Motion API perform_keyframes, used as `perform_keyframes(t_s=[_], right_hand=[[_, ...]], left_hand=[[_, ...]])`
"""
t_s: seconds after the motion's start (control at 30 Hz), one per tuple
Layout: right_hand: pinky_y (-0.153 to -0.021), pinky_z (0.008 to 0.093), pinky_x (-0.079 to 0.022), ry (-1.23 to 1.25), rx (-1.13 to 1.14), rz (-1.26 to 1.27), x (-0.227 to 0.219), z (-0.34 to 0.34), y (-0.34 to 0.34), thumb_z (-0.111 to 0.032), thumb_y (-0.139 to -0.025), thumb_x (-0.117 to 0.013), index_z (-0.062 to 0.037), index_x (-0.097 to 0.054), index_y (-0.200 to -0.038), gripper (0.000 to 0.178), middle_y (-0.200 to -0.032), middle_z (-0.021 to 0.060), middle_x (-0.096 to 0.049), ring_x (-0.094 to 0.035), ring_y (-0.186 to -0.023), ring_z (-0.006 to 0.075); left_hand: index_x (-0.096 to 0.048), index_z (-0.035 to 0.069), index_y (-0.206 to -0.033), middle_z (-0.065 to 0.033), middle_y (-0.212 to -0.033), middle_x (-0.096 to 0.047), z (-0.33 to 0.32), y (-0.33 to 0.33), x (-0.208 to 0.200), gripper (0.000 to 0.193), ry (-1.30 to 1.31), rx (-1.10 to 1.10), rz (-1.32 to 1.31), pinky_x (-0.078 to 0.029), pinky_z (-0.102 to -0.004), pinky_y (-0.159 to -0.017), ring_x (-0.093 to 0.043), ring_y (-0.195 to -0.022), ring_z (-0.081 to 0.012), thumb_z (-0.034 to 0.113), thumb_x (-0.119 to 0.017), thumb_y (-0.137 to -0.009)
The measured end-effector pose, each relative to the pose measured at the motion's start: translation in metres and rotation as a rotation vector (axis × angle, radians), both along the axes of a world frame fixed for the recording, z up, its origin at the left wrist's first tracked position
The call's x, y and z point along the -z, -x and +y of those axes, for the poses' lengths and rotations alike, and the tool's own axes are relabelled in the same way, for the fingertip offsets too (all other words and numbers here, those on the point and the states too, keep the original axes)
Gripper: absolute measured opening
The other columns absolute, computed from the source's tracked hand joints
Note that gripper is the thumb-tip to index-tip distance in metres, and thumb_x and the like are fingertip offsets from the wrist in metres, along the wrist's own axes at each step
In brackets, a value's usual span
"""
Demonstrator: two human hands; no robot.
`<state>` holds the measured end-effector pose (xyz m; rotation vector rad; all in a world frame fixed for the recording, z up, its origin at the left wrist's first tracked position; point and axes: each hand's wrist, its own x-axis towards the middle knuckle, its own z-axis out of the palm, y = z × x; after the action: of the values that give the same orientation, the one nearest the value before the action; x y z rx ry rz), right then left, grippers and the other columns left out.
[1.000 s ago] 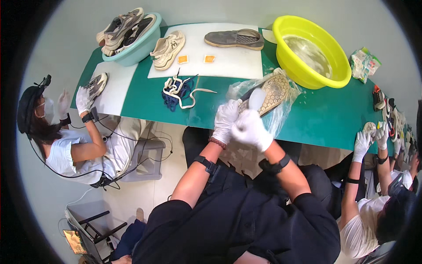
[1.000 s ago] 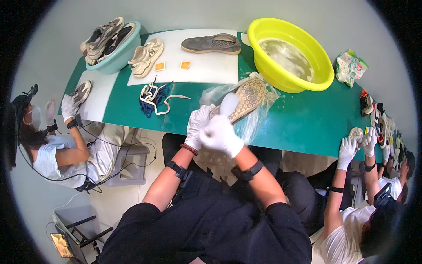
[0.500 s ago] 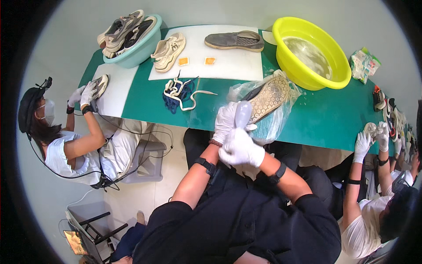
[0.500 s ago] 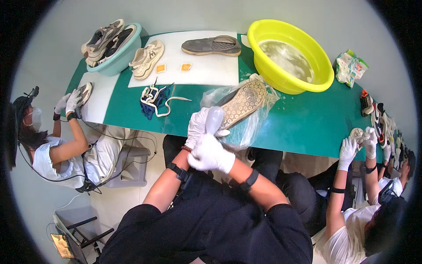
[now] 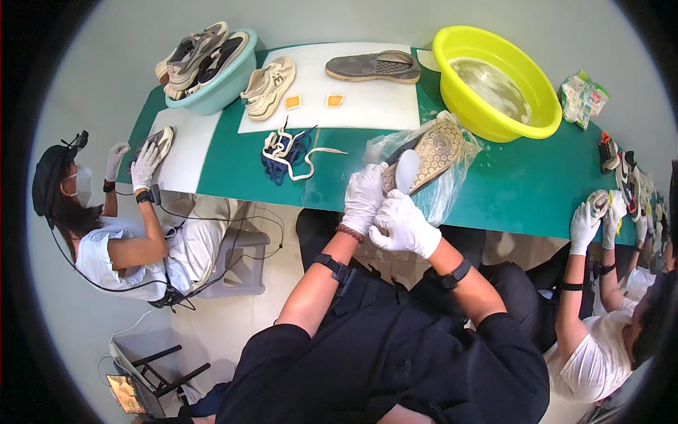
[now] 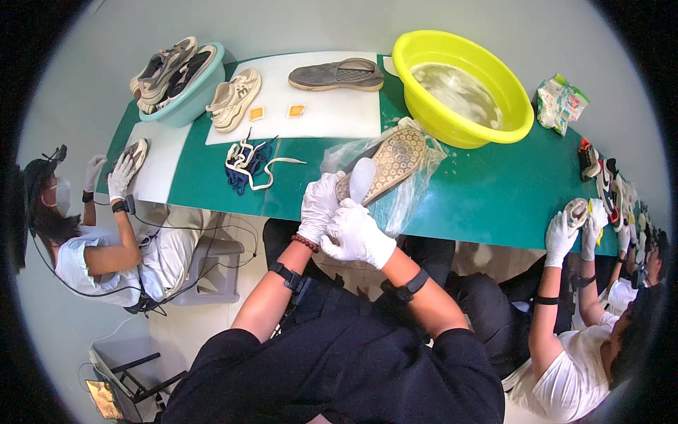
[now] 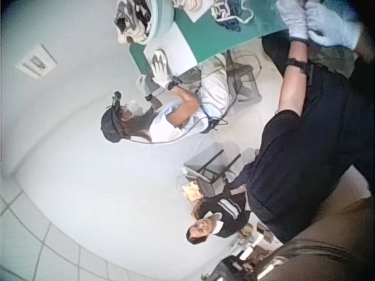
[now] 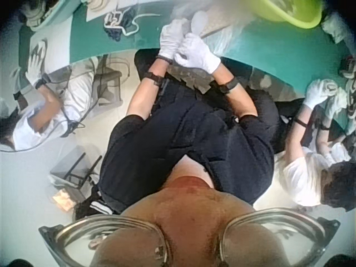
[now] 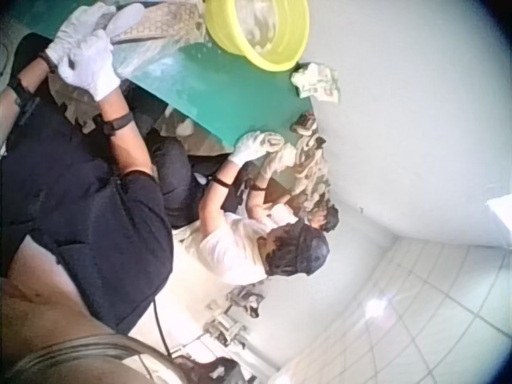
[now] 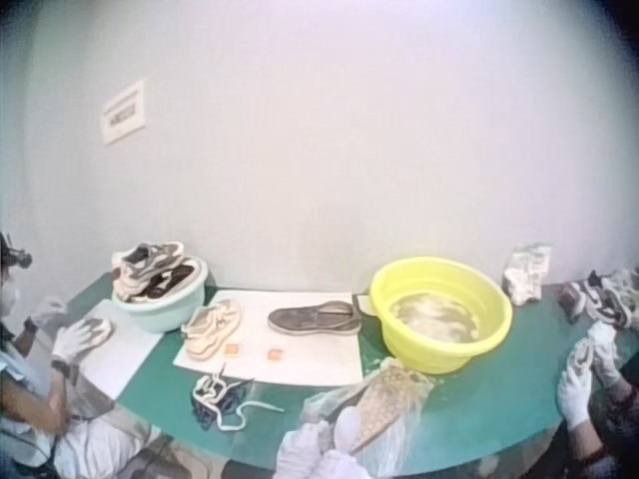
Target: The person brushes the sole of a shoe with a cleaning tool and wipes the surface with a white cloth, handling the shoe over a workspace.
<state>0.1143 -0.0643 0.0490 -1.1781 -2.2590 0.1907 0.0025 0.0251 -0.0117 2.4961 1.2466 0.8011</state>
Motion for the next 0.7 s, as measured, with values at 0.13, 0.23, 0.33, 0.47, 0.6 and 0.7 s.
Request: perform_keyframes(t_s=[0.13, 0.23, 0.33, 0.47, 0.6, 0.7], right_hand=[[-0.080, 0.0418, -0.044, -0.017, -0.077, -0.147, -0.004, -0.010, -0.005, -0.027, -0.073, -0.067, -0.0076, -0.063, -0.069, 0.020, -0.078, 0.0115, -0.059, -0.058, -0.082, 0.0306], [-0.088, 0.0450, -0.043, -0.007, -0.082, -0.229, 0.002, -0.017, -0.013, -0.021, -0.070, -0.070, -0.0105, -0.058, -0.077, 0.017, -0.087, 0.0089, -0.054, -0.056, -0.091, 0.0312], [-0.086, 0.0445, -0.046, -0.077, -0.020, -0.112, 0.007, -0.027, -0.024, -0.010, -0.068, -0.069, -0.0090, -0.061, -0.094, 0.028, -0.093, 0.0097, -0.057, -0.058, -0.092, 0.0321], [-0.082, 0.0413, -0.050, -0.153, 0.099, 0.107, -0.008, -0.034, -0.021, 0.000, -0.071, -0.069, -0.0060, -0.060, -0.114, 0.045, -0.107, 0.0122, -0.062, -0.060, -0.097, 0.0316], [-0.087, 0.0433, -0.053, 0.659, 0.617, 1.529, -0.001, -0.041, 0.001, -0.006, -0.091, -0.065, -0.0009, -0.049, -0.136, 0.048, -0.124, 0.0208, -0.057, -0.061, -0.103, 0.0356], [-0.096, 0.0430, -0.051, -0.064, 0.629, 0.155, 0.010, -0.063, -0.015, -0.005, -0.092, -0.062, -0.0015, -0.044, -0.144, 0.055, -0.134, 0.0241, -0.050, -0.058, -0.117, 0.0374]], left_hand=[[-0.060, 0.010, -0.118, -0.0140, -0.103, -0.062, 0.003, 0.001, 0.002, 0.051, 0.022, 0.002, 0.038, -0.051, -0.0450, -0.079, -0.063, -0.091, -0.0361, 0.031, -0.078, -0.075], [-0.060, 0.009, -0.120, -0.0142, -0.104, -0.062, 0.001, 0.003, -0.002, 0.064, 0.033, 0.045, 0.016, -0.050, -0.0446, -0.080, -0.063, -0.092, -0.0365, 0.036, -0.084, -0.067], [-0.059, 0.008, -0.123, -0.0136, -0.103, -0.062, -0.008, 0.002, -0.019, 0.072, 0.064, 0.070, -0.043, -0.049, -0.0444, -0.082, -0.063, -0.093, -0.0360, 0.038, -0.086, -0.064], [-0.059, 0.006, -0.124, -0.0133, -0.106, -0.063, -0.008, 0.006, -0.018, 0.078, 0.042, 0.039, -0.024, -0.048, -0.0438, -0.085, -0.063, -0.097, -0.0338, 0.041, -0.088, -0.061], [-0.058, 0.003, -0.123, -0.0141, -0.106, -0.063, -0.008, 0.002, -0.020, 0.085, 0.056, 0.065, -0.077, -0.048, -0.0423, -0.087, -0.063, -0.097, -0.0334, 0.049, -0.089, -0.058], [-0.058, 0.002, -0.122, -0.0148, -0.106, -0.063, -0.010, 0.002, -0.027, 0.092, 0.112, 0.058, -0.045, -0.048, -0.0419, -0.087, -0.064, -0.097, -0.0333, 0.057, -0.089, -0.055]])
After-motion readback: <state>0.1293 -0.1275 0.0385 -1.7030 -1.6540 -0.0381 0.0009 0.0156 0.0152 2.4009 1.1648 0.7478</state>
